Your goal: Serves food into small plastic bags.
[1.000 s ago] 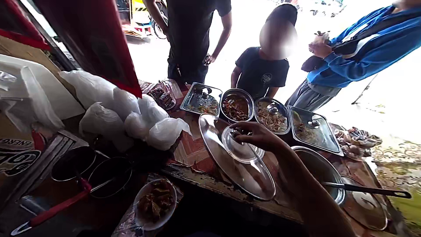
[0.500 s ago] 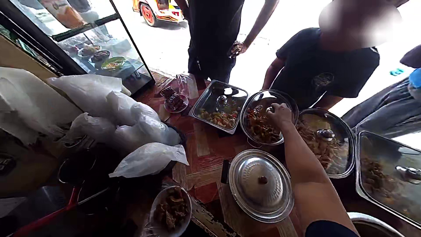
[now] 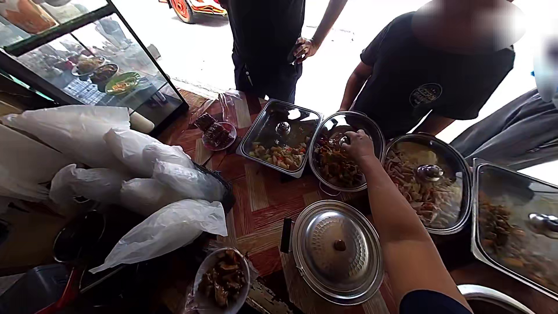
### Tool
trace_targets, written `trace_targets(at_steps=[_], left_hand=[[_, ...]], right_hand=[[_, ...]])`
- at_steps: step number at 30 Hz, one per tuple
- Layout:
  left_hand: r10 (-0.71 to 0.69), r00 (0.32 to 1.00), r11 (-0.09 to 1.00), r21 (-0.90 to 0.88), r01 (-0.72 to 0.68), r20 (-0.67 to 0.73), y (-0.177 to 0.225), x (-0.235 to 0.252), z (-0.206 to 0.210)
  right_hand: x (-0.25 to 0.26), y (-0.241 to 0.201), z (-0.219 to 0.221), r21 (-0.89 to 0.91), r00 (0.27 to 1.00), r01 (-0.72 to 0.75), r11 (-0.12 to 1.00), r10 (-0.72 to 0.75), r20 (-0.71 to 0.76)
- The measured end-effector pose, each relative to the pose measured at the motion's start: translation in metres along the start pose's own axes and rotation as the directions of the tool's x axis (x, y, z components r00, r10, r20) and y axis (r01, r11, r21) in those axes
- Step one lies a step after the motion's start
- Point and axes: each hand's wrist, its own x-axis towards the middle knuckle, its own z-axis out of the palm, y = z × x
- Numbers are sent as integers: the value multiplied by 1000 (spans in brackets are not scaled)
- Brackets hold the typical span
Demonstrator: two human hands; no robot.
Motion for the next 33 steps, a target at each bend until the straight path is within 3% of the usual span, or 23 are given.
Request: trace_targets(at_steps=[3, 6, 7, 8, 9, 11, 13, 15, 17, 18, 20, 22, 24, 25, 27, 29, 30, 31, 33], left_hand=[[-20, 1000, 998, 62, 19, 12, 5, -3, 1], [-124, 979, 985, 99, 142, -164, 3, -4, -28], [-113, 985, 987, 98, 127, -130, -10, -3, -65], [-12, 994, 993, 118, 0, 109, -33, -1, -120], [38, 978, 989, 132, -66, 205, -46, 0, -151], [53, 982, 984, 160, -82, 180, -43, 0, -153], [58, 979, 984, 153, -90, 197, -31, -4, -152], [85, 956, 995, 29, -97, 279, -24, -6, -159], [91, 961, 995, -73, -74, 261, -15, -11, -162], [100, 967, 993, -90, -80, 235, -14, -15, -167], [144, 967, 989, -75, -131, 210, -18, -21, -183], [180, 965, 982, -91, -165, 192, -22, -21, -192], [191, 965, 975, -149, -166, 181, -25, -20, -195], [201, 962, 973, -155, -173, 186, -24, -19, -195], [238, 949, 964, -168, -205, 208, -23, -17, -194], [194, 959, 952, -274, -134, 206, -22, -15, -197], [178, 962, 948, -297, -112, 207, -25, -15, -203], [178, 964, 948, -298, -114, 198, -28, -16, -207], [199, 967, 943, -298, -146, 156, -33, -16, -207]], right_hand=[[-3, -2, 2, -12, 999, -37, 999, 37, 28], [-8, -9, -7, -59, 995, -54, 997, 59, 86], [-15, -18, -16, -58, 995, -36, 998, 41, 87], [-27, -33, -31, -27, 998, 11, 1000, -9, 61], [-46, -56, -50, 36, 996, 89, 995, -89, 23], [-103, -107, -93, 235, 952, 302, 924, -307, -18], [-174, -153, -120, 397, 823, 527, 752, -569, -15], [-250, -190, -122, 521, 582, 682, 513, -812, 38], [-327, -225, -92, 638, 320, 678, 366, -928, 193], [-363, -243, -69, 658, 222, 642, 392, -917, 331], [-429, -277, -14, 623, 132, 581, 523, -816, 562], [-478, -302, 49, 535, 139, 554, 638, -704, 696], [-511, -319, 103, 510, 199, 458, 728, -643, 739], [-521, -324, 125, 526, 268, 379, 761, -635, 725], [-538, -323, 155, 598, 499, 161, 785, -587, 637], [-553, -318, 172, 722, 775, -1, 692, -456, 438], [-558, -315, 176, 784, 865, -31, 619, -377, 331], [-562, -314, 177, 829, 919, -25, 559, -314, 240], [-571, -314, 177, 861, 955, 27, 507, -267, 127]])
